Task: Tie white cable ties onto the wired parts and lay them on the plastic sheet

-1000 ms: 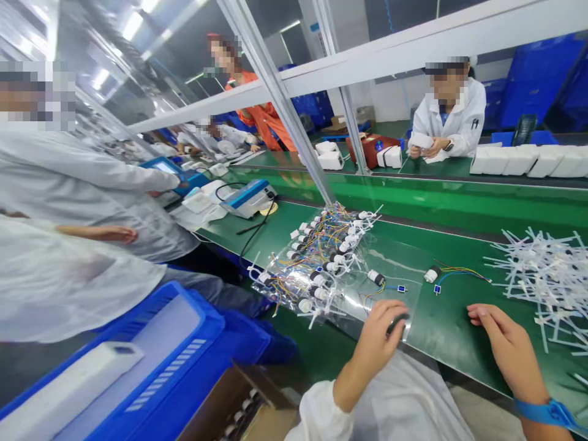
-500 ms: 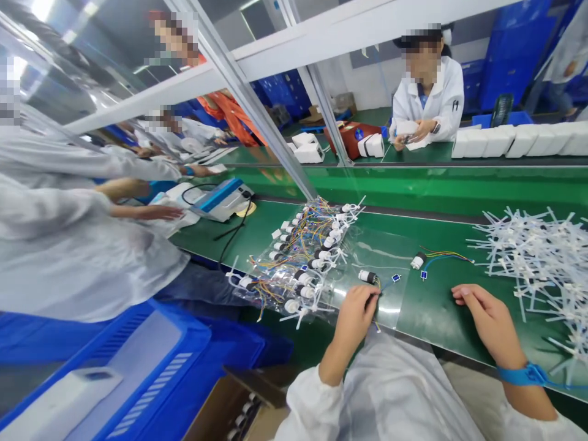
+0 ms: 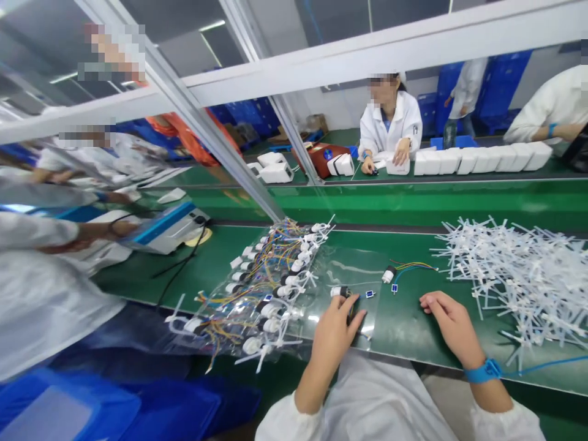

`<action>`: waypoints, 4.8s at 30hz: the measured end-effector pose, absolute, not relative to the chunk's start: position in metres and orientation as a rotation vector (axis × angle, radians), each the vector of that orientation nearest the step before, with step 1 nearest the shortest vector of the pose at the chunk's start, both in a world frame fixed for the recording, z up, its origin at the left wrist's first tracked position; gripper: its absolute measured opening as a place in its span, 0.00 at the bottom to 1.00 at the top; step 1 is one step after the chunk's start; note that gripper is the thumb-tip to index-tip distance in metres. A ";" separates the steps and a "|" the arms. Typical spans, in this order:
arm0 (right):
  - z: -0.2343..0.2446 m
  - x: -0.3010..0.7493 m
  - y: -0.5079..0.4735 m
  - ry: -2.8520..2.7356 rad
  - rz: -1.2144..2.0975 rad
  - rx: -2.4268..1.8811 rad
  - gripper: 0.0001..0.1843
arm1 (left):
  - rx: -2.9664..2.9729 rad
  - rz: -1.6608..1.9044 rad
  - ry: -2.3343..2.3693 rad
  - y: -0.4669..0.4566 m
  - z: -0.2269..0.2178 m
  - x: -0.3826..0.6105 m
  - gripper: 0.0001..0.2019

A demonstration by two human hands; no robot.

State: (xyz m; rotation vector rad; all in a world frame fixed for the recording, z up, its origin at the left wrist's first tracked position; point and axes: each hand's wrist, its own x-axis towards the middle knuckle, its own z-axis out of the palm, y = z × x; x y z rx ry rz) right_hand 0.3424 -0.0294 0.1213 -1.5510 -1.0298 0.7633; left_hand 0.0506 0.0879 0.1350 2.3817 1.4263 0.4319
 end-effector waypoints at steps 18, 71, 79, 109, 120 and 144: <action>0.118 0.338 -0.022 -1.011 0.767 -1.492 0.29 | 2.216 0.756 1.227 0.139 0.133 0.042 0.10; 0.131 0.333 -0.028 -0.887 1.061 -1.233 0.37 | 1.961 0.629 0.671 0.075 0.127 0.164 0.14; 0.142 0.331 -0.050 -0.958 1.018 -1.247 0.37 | 1.819 0.725 0.736 0.074 0.121 0.163 0.13; 0.176 0.358 -0.084 -1.004 0.444 -1.670 0.15 | 1.896 0.858 0.700 0.074 0.127 0.171 0.10; 0.134 0.327 -0.043 -0.721 0.539 -1.381 0.16 | 1.805 0.927 0.601 0.067 0.133 0.167 0.03; 0.149 0.312 -0.034 -0.359 0.789 -1.179 0.36 | 1.808 0.580 0.624 0.067 0.140 0.167 0.04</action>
